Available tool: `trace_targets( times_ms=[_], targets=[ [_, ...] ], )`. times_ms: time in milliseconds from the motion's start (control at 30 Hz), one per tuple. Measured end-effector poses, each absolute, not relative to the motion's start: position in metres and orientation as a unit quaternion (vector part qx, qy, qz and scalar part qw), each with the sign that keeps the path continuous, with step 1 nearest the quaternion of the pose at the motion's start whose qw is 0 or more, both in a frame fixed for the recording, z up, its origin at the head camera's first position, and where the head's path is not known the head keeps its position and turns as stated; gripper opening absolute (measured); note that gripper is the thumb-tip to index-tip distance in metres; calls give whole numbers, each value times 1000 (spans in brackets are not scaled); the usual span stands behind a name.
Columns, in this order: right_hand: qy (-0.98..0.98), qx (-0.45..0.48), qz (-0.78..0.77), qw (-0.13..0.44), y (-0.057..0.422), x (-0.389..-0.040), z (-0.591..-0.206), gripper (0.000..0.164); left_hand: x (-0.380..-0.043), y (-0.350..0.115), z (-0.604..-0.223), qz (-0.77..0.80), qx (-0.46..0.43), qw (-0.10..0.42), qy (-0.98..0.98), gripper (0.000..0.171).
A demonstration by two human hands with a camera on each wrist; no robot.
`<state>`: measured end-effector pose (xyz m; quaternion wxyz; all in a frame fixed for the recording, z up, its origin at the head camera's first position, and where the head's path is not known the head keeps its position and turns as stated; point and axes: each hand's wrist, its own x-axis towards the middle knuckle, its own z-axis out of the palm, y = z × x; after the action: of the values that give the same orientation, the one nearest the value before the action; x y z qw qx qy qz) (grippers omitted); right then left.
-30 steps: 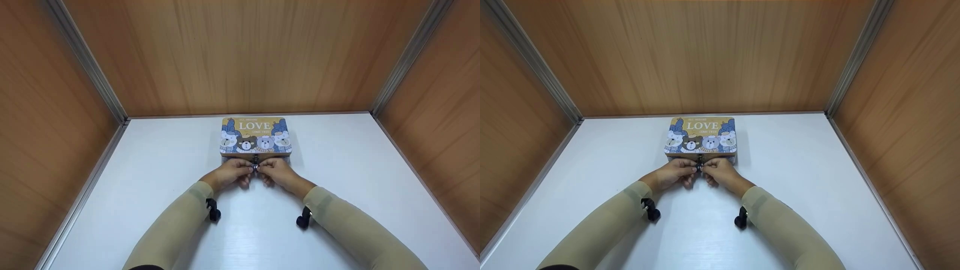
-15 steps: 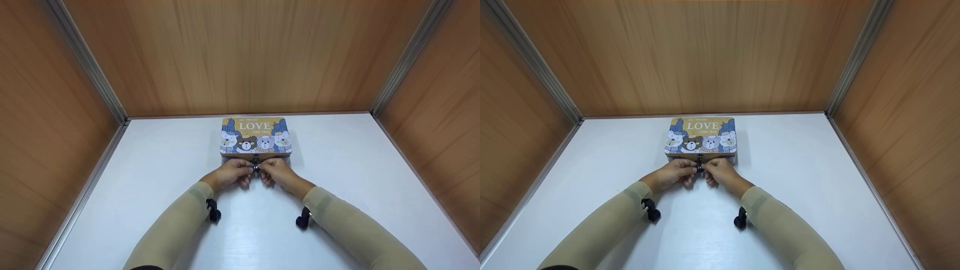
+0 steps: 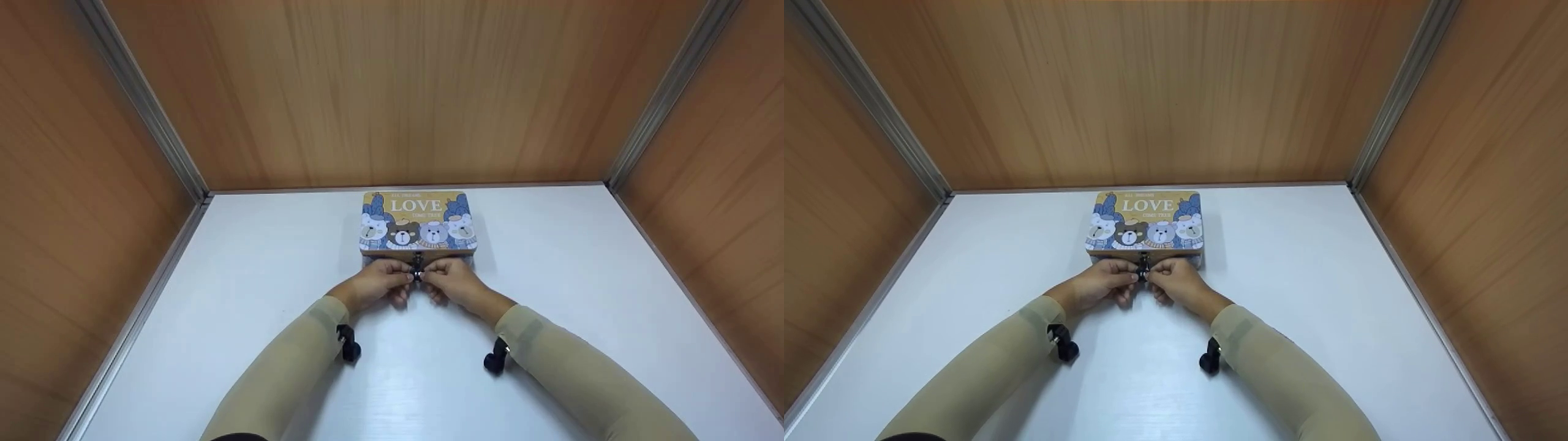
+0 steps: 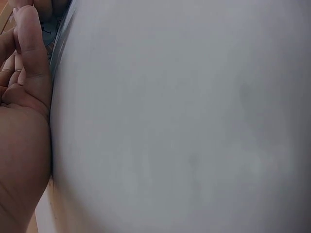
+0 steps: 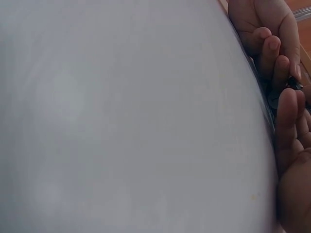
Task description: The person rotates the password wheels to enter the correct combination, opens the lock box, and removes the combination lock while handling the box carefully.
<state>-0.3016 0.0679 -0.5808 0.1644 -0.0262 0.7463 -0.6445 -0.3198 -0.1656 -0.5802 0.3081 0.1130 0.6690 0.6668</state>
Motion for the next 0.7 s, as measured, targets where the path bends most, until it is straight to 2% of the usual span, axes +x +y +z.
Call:
trace_targets(
  times_ms=[267,700],
  targets=[
    [722,-9,-670,172,66,-302,-578,28,-319,-167,-578,665,111,307,672,15],
    [752,-34,-638,162,68,-301,-582,13,-319,-167,-578,660,111,308,677,13]
  ],
)
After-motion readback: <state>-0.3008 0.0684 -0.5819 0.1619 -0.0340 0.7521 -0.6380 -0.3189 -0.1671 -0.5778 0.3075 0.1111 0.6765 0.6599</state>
